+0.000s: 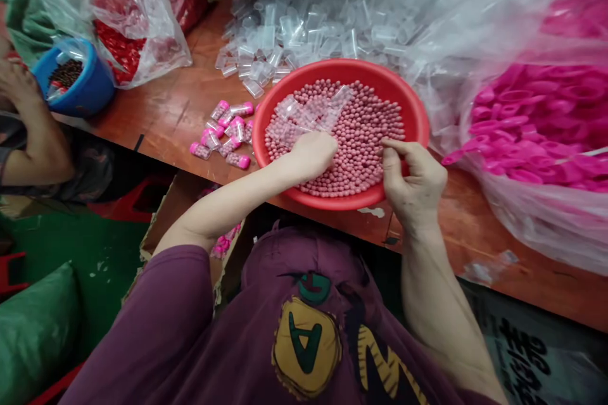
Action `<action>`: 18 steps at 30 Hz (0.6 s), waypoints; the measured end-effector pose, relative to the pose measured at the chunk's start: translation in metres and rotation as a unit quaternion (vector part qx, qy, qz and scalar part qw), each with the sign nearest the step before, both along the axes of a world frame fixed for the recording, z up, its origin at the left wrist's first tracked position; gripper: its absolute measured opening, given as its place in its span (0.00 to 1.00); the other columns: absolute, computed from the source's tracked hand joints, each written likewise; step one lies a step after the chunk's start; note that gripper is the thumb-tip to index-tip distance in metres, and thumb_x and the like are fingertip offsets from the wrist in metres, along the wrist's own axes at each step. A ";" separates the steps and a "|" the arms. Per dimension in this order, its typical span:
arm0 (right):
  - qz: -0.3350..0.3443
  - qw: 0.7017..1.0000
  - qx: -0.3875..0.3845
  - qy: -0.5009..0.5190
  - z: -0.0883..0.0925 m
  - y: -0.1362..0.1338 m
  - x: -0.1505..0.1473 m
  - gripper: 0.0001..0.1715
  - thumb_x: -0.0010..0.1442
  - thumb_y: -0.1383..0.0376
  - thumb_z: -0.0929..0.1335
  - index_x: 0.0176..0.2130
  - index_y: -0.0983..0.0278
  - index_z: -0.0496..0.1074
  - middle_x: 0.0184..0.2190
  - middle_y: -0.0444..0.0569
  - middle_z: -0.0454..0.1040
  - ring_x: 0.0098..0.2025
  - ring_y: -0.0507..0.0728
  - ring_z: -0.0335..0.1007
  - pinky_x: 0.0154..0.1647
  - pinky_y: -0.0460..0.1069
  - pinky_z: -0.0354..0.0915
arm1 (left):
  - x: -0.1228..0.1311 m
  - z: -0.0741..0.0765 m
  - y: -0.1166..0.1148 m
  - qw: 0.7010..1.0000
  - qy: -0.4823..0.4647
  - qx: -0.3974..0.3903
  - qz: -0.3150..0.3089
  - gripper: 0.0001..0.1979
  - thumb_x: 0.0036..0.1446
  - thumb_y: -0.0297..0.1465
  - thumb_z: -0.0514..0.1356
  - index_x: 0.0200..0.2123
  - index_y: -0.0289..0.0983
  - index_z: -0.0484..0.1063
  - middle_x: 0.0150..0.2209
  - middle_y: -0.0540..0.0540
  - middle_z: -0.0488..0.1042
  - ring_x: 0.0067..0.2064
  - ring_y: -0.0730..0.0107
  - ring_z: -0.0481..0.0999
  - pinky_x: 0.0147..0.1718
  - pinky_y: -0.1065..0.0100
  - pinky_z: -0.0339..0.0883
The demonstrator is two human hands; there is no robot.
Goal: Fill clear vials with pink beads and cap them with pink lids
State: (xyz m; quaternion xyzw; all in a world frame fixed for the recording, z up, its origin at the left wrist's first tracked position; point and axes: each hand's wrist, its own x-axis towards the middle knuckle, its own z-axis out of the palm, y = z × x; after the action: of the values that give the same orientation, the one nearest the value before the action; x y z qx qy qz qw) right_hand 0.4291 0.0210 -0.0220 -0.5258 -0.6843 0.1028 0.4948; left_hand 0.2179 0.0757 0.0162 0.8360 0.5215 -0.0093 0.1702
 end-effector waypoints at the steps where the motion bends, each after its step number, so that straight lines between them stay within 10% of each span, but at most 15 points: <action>1: 0.006 1.000 0.006 0.006 -0.001 0.000 0.001 0.14 0.75 0.57 0.68 0.49 0.58 0.83 0.45 0.52 0.88 0.47 0.62 0.86 0.54 0.60 0.80 | 0.003 -0.001 0.003 1.000 0.004 -0.006 0.000 0.12 0.63 0.23 0.65 0.47 0.25 0.85 0.48 0.27 0.84 0.54 0.42 0.84 0.56 0.52 0.76; 11: -0.064 0.969 0.036 0.236 -0.006 -0.019 0.011 0.15 0.74 0.51 0.70 0.49 0.57 0.82 0.31 0.43 0.83 0.30 0.56 0.81 0.36 0.53 0.79 | 0.041 -0.012 0.018 0.995 0.029 0.009 -0.099 0.22 0.67 0.16 0.51 0.53 0.24 0.84 0.51 0.26 0.84 0.59 0.47 0.84 0.62 0.57 0.74; 18: -0.213 0.964 -0.067 0.145 -0.058 -0.028 0.092 0.20 0.71 0.53 0.67 0.49 0.65 0.81 0.32 0.48 0.82 0.31 0.56 0.79 0.36 0.53 0.77 | 0.064 -0.031 0.031 0.986 -0.160 -0.052 -0.004 0.14 0.50 0.19 0.67 0.41 0.30 0.85 0.42 0.36 0.85 0.47 0.52 0.84 0.54 0.57 0.76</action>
State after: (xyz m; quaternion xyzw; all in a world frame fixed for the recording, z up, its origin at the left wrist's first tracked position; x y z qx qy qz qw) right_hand 0.5207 -0.0065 -0.0804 -0.6704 -0.4696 0.1155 0.5628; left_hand 0.2819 0.1063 -0.0151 0.8188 0.4831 0.0966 0.2945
